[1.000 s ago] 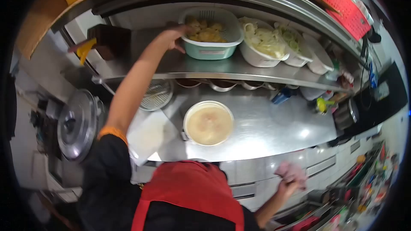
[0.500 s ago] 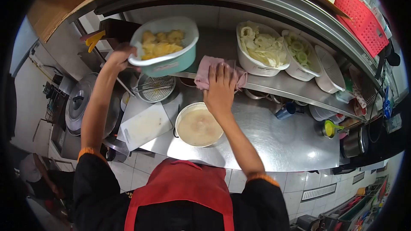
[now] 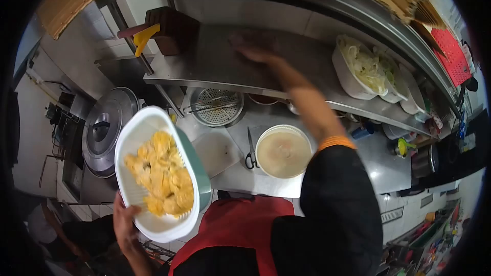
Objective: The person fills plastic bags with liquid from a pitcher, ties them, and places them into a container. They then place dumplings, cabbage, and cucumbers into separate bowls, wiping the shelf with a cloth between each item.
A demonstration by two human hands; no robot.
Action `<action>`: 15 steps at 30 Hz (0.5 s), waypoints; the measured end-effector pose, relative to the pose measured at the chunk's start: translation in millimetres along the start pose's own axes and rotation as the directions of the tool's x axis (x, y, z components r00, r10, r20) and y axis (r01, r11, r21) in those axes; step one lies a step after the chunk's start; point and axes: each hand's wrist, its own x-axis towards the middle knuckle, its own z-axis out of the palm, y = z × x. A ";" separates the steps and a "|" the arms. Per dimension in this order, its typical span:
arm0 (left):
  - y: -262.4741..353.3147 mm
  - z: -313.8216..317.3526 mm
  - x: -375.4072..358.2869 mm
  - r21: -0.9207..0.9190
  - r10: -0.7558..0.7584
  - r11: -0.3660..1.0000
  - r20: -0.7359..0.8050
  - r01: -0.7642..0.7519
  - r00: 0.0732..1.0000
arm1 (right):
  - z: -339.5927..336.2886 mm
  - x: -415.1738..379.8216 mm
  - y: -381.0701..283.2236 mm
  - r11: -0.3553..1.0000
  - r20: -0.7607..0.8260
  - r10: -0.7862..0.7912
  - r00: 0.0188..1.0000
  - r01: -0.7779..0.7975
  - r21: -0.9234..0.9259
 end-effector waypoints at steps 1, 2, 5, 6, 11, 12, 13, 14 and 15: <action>-16.5 -12.9 -3.9 -0.031 -0.022 0.999 -0.044 0.021 0.999 | -3.7 -12.3 19.6 0.885 0.074 -0.275 0.959 0.222 0.410; -35.5 -25.3 -10.1 -0.076 -0.052 0.996 -0.128 0.042 0.990 | -24.9 -28.0 45.5 0.960 0.126 -0.145 0.981 0.109 0.259; -64.4 -39.4 -22.6 -0.159 -0.054 0.987 -0.327 0.001 0.943 | -76.6 -44.3 40.3 0.960 0.004 0.267 0.964 -0.265 -0.091; -73.5 -39.2 -22.5 -0.265 -0.049 0.963 -0.378 -0.058 0.925 | -68.6 -17.0 19.4 0.967 -0.001 0.237 0.971 -0.236 -0.092; -95.8 -44.9 -1.6 -0.343 -0.084 0.937 -0.403 -0.065 0.912 | 16.6 4.0 -74.3 0.950 -0.047 -0.094 0.994 0.076 -0.303; -95.5 -45.3 8.5 -0.323 -0.081 0.945 -0.403 -0.059 0.912 | 4.2 -2.2 -72.5 0.947 -0.075 -0.097 0.992 0.069 -0.315; -96.1 -48.1 11.7 -0.291 -0.086 0.956 -0.399 -0.037 0.913 | -13.2 -23.7 -58.8 0.987 -0.030 -0.079 0.996 0.074 -0.145; -101.6 -50.5 14.2 -0.245 -0.012 0.965 -0.378 -0.088 0.926 | -29.0 -43.7 -42.8 0.997 0.015 -0.066 0.998 0.066 0.035; -110.6 -57.0 19.1 -0.220 0.021 0.970 -0.345 -0.103 0.938 | -20.2 -34.0 10.1 0.977 0.044 0.017 0.999 -0.026 0.212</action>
